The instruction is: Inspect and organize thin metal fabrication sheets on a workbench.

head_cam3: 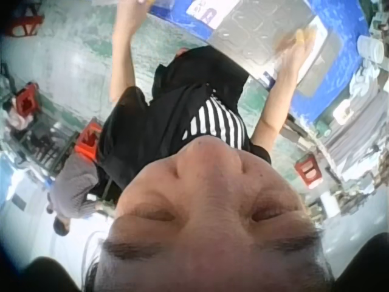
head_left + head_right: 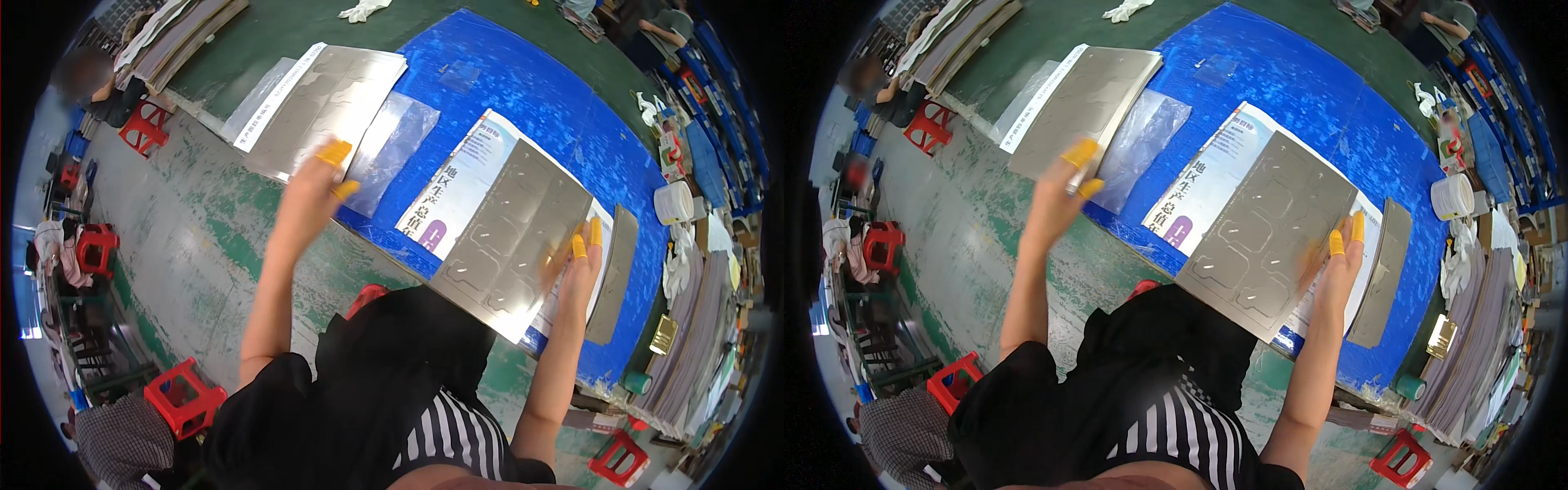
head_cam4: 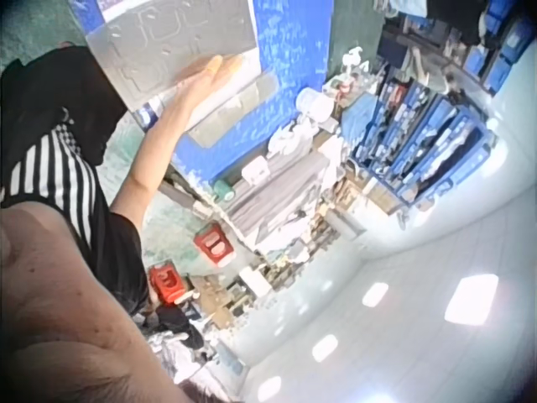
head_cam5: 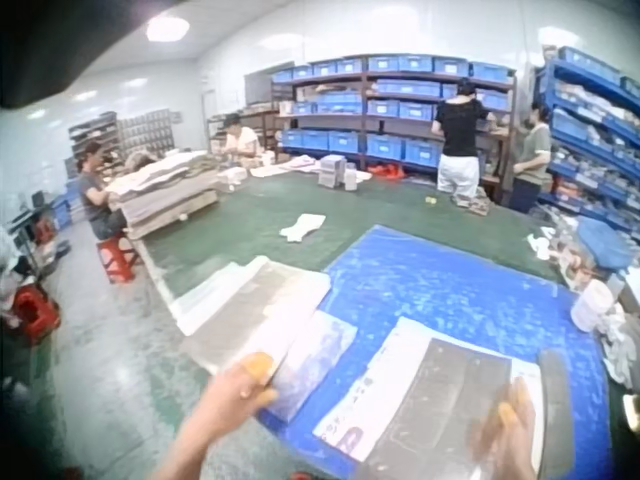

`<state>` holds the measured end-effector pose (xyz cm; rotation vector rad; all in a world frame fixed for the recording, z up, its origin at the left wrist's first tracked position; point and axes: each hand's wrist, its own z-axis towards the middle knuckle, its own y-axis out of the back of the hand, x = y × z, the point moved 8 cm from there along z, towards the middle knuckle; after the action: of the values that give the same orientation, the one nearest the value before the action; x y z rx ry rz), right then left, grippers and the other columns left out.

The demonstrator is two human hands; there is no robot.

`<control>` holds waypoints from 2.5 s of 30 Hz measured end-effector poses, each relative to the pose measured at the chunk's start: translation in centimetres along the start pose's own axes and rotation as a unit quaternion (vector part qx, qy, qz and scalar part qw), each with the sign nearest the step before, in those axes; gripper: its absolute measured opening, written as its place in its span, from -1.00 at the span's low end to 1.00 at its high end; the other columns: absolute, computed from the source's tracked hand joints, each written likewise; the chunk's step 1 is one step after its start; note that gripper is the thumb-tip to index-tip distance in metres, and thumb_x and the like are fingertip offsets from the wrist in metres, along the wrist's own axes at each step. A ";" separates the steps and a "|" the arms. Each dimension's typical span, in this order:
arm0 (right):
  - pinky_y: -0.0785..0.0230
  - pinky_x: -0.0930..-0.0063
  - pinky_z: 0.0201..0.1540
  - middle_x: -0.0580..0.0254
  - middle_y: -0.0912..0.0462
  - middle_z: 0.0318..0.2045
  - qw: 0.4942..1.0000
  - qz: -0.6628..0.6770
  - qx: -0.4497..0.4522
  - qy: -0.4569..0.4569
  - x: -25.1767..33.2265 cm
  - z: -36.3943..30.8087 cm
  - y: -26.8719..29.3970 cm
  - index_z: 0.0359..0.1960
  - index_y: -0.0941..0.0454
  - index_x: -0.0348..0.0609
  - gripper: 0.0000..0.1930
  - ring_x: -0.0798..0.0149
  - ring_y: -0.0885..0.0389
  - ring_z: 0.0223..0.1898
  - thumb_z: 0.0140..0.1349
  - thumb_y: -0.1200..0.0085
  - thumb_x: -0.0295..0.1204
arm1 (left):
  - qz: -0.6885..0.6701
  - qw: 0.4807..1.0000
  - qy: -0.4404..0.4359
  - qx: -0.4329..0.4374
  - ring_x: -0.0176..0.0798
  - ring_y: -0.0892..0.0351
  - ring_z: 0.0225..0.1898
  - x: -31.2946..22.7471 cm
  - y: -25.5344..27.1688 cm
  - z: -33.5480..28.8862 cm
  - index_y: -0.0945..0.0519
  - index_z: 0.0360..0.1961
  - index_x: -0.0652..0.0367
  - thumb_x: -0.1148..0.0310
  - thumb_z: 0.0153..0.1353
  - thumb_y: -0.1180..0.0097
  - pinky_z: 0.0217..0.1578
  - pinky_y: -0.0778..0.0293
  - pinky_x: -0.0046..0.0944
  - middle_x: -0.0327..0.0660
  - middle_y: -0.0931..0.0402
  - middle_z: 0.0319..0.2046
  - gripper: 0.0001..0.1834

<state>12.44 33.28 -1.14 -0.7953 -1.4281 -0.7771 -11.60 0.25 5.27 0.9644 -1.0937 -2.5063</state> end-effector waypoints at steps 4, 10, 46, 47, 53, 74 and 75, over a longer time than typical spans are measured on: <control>0.00 0.37 0.18 0.08 -0.17 0.17 0.998 -0.030 -0.017 0.047 0.6 0.0 0.3 0.19 -0.10 -0.24 -0.52 0.20 -0.15 0.17 0.20 0.24 -0.52 | 0.089 0.994 0.057 0.009 0.05 -0.08 0.21 4.8 2.3 0.1 -0.40 -0.08 0.30 0.26 -0.17 -0.29 0.15 -0.12 -0.11 0.08 -0.29 0.04 -0.40; 0.02 0.38 0.20 0.04 -0.17 0.17 0.997 -0.045 -0.008 0.055 0.5 -0.1 -0.3 0.19 -0.09 -0.24 -0.53 0.19 -0.14 0.20 0.20 0.25 -0.55 | 0.181 0.972 0.076 0.131 0.08 0.02 0.25 7.2 0.0 -0.9 -0.29 0.06 0.37 -0.01 -0.22 -0.26 0.19 0.00 -0.11 0.08 -0.22 0.10 -0.12; -0.18 0.52 0.08 0.15 -0.38 0.00 0.997 0.030 0.065 0.018 0.6 -0.6 -1.2 0.10 -0.26 -0.19 -0.63 0.35 -0.35 0.00 0.23 0.20 -0.52 | -0.667 0.623 0.366 -0.181 -0.25 -0.34 0.04 1.1 -7.3 -0.5 -0.23 0.08 0.21 0.12 0.31 0.34 0.06 -0.31 -0.26 -0.18 -0.31 0.02 -0.55; -0.19 0.52 0.08 0.16 -0.38 0.00 0.997 0.033 0.064 0.015 0.6 -0.6 -1.1 0.10 -0.26 -0.19 -0.63 0.36 -0.35 -0.02 0.23 0.21 -0.52 | -0.671 0.628 0.350 -0.180 -0.24 -0.34 0.04 1.2 -7.4 -0.4 -0.22 0.09 0.21 0.10 0.31 0.34 0.05 -0.31 -0.26 -0.17 -0.32 0.03 -0.53; -0.23 0.52 0.04 0.16 -0.39 -0.02 0.996 0.051 0.060 -0.040 0.5 -0.7 -1.3 0.10 -0.26 -0.20 -0.64 0.39 -0.39 -0.10 0.24 0.21 -0.50 | -0.605 0.724 0.300 -0.142 -0.34 -0.38 -0.05 -2.9 -6.6 -1.3 -0.34 -0.02 0.32 0.38 0.25 0.13 -0.06 -0.31 -0.35 -0.17 -0.41 -0.09 -0.69; -0.07 0.51 0.13 0.08 -0.26 0.12 0.998 0.006 0.031 0.060 -0.4 0.2 -0.1 0.19 -0.06 -0.32 -0.46 0.29 -0.24 0.13 0.10 0.26 -0.72 | -0.175 0.884 -0.315 0.298 -0.11 -0.14 0.20 -22.6 -13.9 -8.4 -0.44 -0.11 0.30 0.47 -0.02 0.03 0.20 -0.06 -0.09 -0.07 -0.34 0.00 -0.63; -0.07 0.51 0.12 0.06 -0.23 0.13 0.997 -0.036 0.032 0.066 -0.4 0.3 0.0 0.18 -0.06 -0.34 -0.46 0.26 -0.23 0.14 0.09 0.25 -0.72 | -0.169 0.885 -0.316 0.298 -0.12 -0.15 0.20 -22.7 -14.1 -8.5 -0.45 -0.12 0.29 0.47 -0.02 0.03 0.20 -0.05 -0.09 -0.09 -0.35 -0.01 -0.64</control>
<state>12.25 33.50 -1.53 -0.6349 -1.3617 -0.8207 11.67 15.49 1.63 0.4544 -2.1538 -2.9204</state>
